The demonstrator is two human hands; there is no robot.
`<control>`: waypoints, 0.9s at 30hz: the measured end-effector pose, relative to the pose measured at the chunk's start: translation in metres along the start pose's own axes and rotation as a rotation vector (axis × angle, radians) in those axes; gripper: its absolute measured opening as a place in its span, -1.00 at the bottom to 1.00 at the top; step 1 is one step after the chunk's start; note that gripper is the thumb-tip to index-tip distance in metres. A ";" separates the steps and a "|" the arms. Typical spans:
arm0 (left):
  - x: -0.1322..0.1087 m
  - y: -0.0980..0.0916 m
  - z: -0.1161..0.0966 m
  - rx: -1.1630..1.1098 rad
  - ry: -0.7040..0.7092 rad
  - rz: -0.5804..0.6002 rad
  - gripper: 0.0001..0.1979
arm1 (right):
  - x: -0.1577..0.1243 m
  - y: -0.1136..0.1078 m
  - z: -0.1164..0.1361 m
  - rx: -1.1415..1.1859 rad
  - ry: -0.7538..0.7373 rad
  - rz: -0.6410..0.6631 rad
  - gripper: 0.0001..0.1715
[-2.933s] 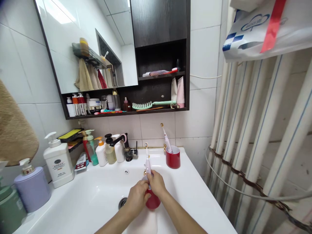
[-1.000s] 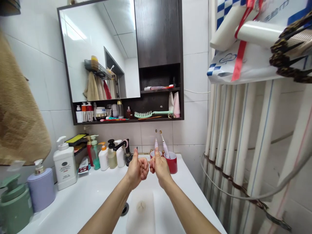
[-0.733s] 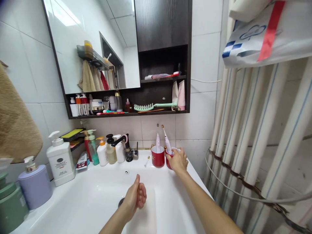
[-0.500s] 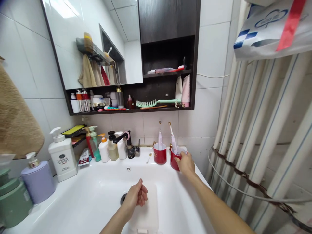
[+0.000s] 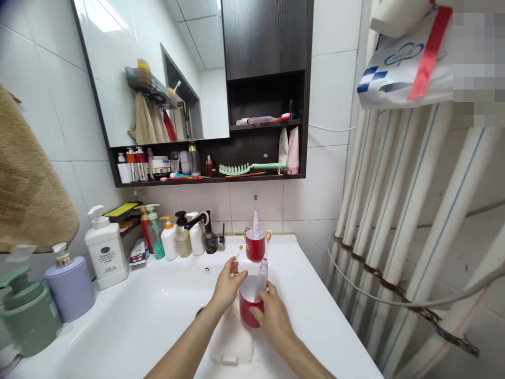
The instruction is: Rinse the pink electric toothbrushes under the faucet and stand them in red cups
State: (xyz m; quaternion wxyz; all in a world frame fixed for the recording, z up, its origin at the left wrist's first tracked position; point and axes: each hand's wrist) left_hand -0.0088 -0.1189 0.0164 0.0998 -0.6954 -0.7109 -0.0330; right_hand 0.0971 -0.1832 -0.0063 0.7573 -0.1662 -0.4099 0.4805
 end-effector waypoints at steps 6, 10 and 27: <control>0.013 0.007 0.026 0.035 -0.032 0.052 -0.49 | -0.007 0.027 0.007 0.065 -0.008 0.075 -0.93; 0.010 0.008 0.032 -0.125 -0.034 0.117 -0.64 | -0.004 0.031 0.008 0.099 0.000 0.117 -0.89; -0.004 -0.025 -0.023 -0.563 -0.110 -0.204 -0.76 | 0.002 0.013 0.031 0.426 -0.019 0.095 -0.57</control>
Point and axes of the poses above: each hand's wrist, its own x-axis towards the middle knuckle, its own y-axis out of the palm, z = x × y, and after that the axes turned 8 degrees about -z, right-handed
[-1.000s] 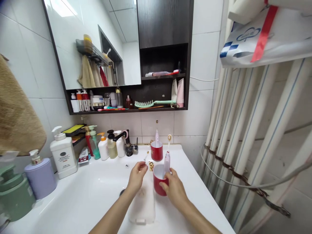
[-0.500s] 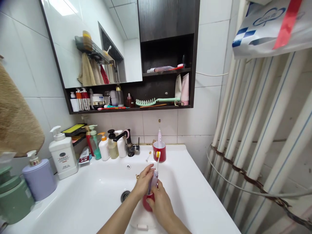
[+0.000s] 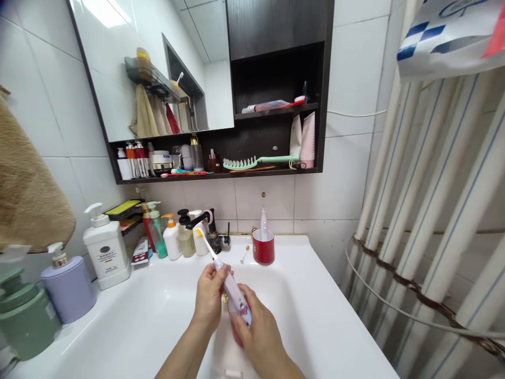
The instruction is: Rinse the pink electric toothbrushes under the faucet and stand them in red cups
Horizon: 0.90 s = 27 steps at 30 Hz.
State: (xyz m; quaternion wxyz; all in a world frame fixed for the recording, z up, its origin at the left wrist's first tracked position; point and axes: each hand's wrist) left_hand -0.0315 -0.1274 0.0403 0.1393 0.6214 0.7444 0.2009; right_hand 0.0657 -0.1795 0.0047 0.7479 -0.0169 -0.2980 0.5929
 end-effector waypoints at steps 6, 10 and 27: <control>0.010 -0.009 0.010 -0.119 -0.247 0.066 -0.80 | -0.009 0.007 0.000 0.477 0.410 0.402 -0.69; 0.016 -0.013 0.011 -0.086 -0.273 0.026 -0.85 | -0.009 0.006 -0.002 0.413 0.464 0.408 -0.65; 0.020 -0.013 0.023 -0.161 -0.281 -0.118 -0.94 | -0.009 0.005 0.003 0.178 0.511 0.406 -0.80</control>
Point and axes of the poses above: each hand's wrist, its own x-axis towards the middle knuckle, its own y-axis out of the palm, z = x × y, and after that the axes turned 8 degrees about -z, right-handed
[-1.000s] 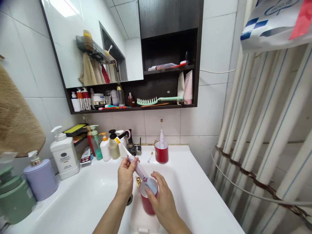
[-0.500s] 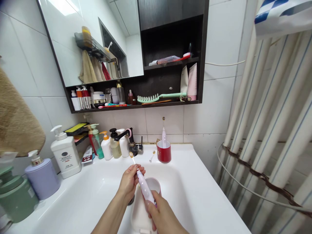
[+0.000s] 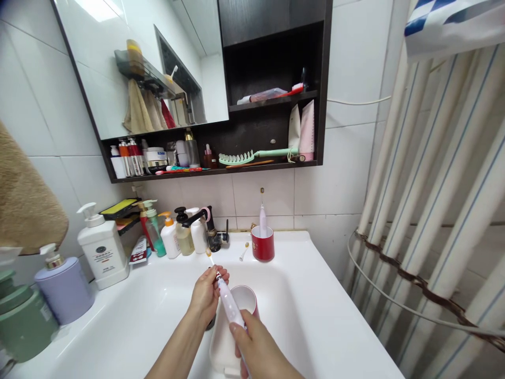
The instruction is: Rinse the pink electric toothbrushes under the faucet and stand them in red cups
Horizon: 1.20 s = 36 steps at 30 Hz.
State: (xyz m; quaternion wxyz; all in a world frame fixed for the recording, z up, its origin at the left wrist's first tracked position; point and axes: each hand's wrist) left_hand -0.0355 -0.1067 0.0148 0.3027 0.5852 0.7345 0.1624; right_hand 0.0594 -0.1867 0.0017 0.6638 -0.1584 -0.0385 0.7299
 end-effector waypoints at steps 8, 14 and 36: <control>0.000 0.001 0.001 -0.030 -0.018 -0.019 -0.93 | 0.000 -0.001 -0.001 0.055 0.019 0.035 -0.79; 0.011 -0.002 -0.001 0.054 0.029 -0.058 -0.91 | -0.003 -0.001 0.001 0.099 0.078 0.063 -0.79; 0.109 0.047 0.030 1.430 0.554 -0.007 -0.81 | 0.008 -0.009 -0.006 0.168 -0.180 -0.067 -0.67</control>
Point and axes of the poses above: each hand's wrist, its own x-axis towards the middle knuckle, its own y-axis out of the palm, z = x × y, and after that the axes turned 8 degrees about -z, right-handed
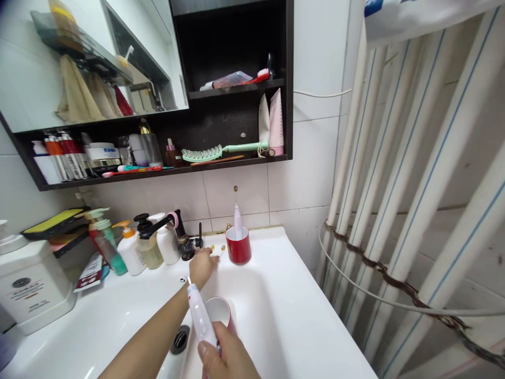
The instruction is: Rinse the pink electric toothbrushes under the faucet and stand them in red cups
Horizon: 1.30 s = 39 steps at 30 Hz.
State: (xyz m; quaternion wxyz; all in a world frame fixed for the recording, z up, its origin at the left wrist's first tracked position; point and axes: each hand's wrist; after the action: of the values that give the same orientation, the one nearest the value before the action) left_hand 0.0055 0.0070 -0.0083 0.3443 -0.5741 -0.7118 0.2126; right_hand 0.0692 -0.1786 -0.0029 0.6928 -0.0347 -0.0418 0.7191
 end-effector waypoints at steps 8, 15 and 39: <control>-0.015 -0.009 -0.014 -0.183 -0.079 0.056 -0.86 | -0.001 -0.003 -0.001 -0.022 0.002 0.005 -0.73; -0.069 -0.071 0.010 -0.761 -0.363 0.159 -0.91 | -0.004 0.003 -0.002 -0.063 0.109 0.020 -0.80; -0.097 -0.084 -0.001 -1.273 -0.637 0.138 -0.86 | -0.007 0.009 -0.009 0.080 0.156 0.107 -0.64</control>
State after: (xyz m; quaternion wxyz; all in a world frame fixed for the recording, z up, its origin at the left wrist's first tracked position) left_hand -0.0399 -0.1071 0.0269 -0.2966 -0.6173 -0.7258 -0.0657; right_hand 0.0611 -0.1854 -0.0134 0.6552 -0.0653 0.0430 0.7514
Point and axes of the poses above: each hand's wrist, its own x-axis towards the middle knuckle, its own y-axis out of the palm, z = x × y, and after that the axes turned 8 degrees about -z, right-handed
